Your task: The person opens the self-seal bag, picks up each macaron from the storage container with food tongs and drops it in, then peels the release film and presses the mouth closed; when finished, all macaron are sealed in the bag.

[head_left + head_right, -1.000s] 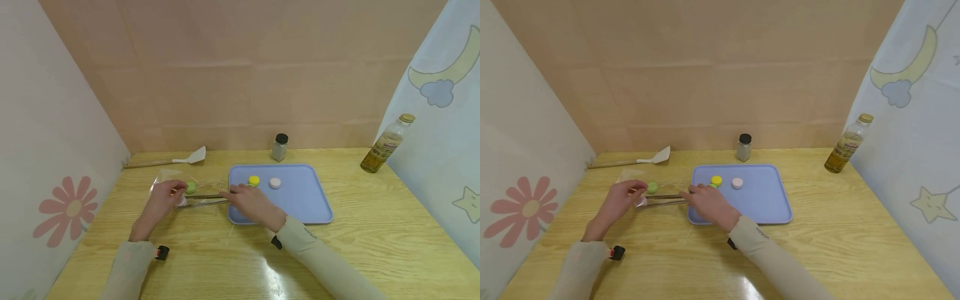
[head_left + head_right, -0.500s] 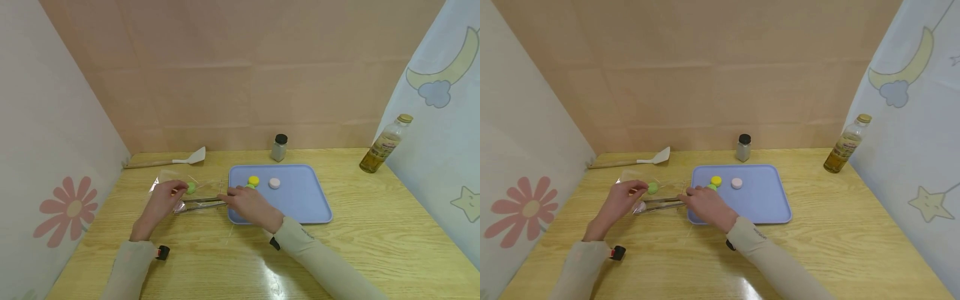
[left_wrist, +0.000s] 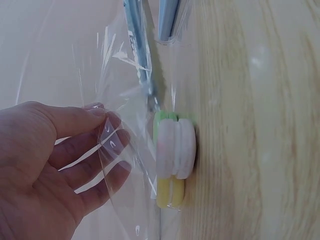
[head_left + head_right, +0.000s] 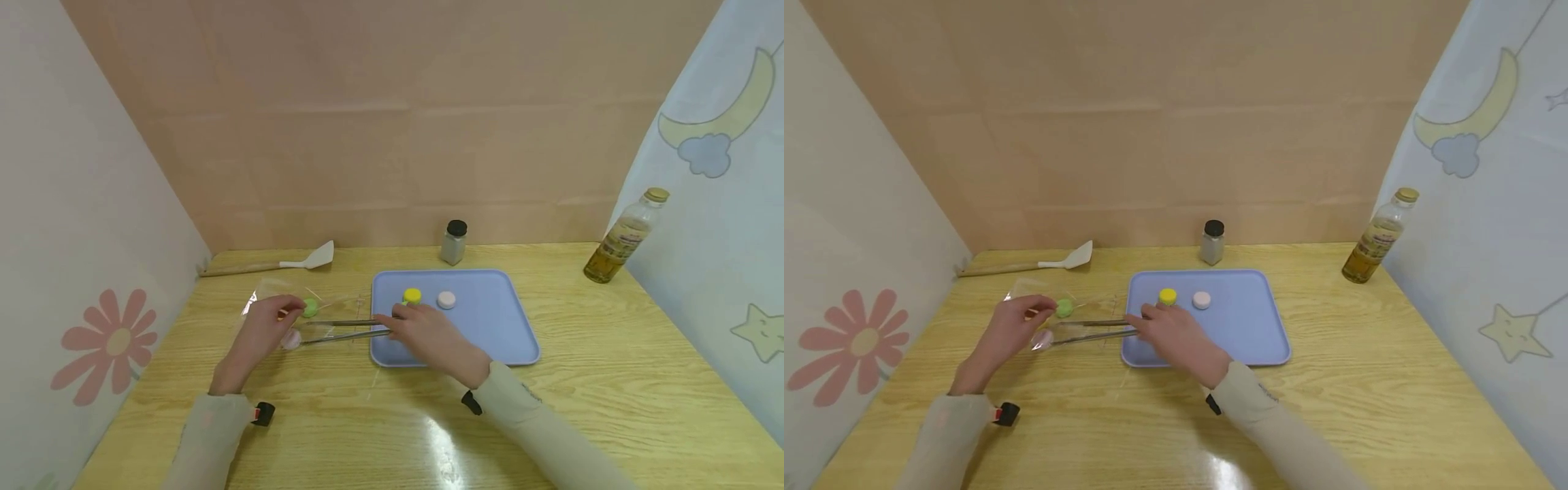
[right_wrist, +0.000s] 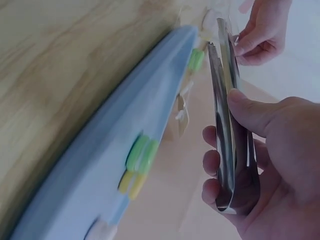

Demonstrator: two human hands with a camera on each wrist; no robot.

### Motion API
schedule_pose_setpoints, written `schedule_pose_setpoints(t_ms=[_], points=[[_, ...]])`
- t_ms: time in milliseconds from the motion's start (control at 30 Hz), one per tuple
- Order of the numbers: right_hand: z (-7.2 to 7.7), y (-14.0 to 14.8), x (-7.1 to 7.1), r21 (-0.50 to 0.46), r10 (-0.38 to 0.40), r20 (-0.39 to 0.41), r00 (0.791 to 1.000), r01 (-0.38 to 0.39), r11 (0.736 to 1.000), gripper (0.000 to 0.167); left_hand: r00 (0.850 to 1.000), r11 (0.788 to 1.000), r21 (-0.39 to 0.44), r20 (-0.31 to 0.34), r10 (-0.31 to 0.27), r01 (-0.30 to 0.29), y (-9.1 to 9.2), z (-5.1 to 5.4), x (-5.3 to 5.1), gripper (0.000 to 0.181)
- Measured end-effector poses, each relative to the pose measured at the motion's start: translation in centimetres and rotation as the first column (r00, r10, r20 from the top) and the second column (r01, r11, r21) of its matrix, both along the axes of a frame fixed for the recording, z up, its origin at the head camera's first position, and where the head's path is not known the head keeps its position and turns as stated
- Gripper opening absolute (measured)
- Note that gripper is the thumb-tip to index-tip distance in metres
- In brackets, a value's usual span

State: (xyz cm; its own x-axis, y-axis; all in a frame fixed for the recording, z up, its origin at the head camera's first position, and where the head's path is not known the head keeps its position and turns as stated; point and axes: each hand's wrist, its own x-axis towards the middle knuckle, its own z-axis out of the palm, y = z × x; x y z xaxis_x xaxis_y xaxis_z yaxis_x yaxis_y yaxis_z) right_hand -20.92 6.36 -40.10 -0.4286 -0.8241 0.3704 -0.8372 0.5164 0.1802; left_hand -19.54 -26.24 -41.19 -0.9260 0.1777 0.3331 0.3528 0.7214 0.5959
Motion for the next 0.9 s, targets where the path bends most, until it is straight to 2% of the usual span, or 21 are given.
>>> schedule_pose_setpoints(t_ms=[133, 233, 467, 633, 900], points=[[0.6, 1.5, 0.4, -0.001, -0.030, 0.000, 1.000, 0.030, 1.000, 0.041, 1.000, 1.000, -0.004, -0.007, -0.005, 0.005, -0.1, 0.1, 0.0, 0.011], [1.0, 2.8, 0.8, -0.024, -0.055, 0.030, 0.998, 0.056, 0.998, 0.042, 1.000, 1.000, -0.008, -0.014, -0.003, 0.003, 0.0, 0.3, 0.1, 0.011], [0.8, 6.2, 2.0, -0.149, -0.085, 0.114, 0.990, 0.102, 0.984, 0.043, 1.000, 1.000, -0.006, -0.008, -0.008, 0.007, 0.1, 0.2, 0.1, 0.010], [0.6, 8.3, 2.8, -0.219, -0.115, 0.111, 0.987, 0.137, 0.966, 0.045, 1.000, 1.000, -0.006, -0.013, -0.005, 0.005, 0.1, 0.2, 0.0, 0.010], [0.6, 12.1, 4.4, -0.235, -0.197, 0.095, 0.976, 0.215, 0.948, 0.048, 1.000, 1.000, -0.004, 0.002, -0.006, 0.006, 0.1, 0.4, 0.1, 0.010]])
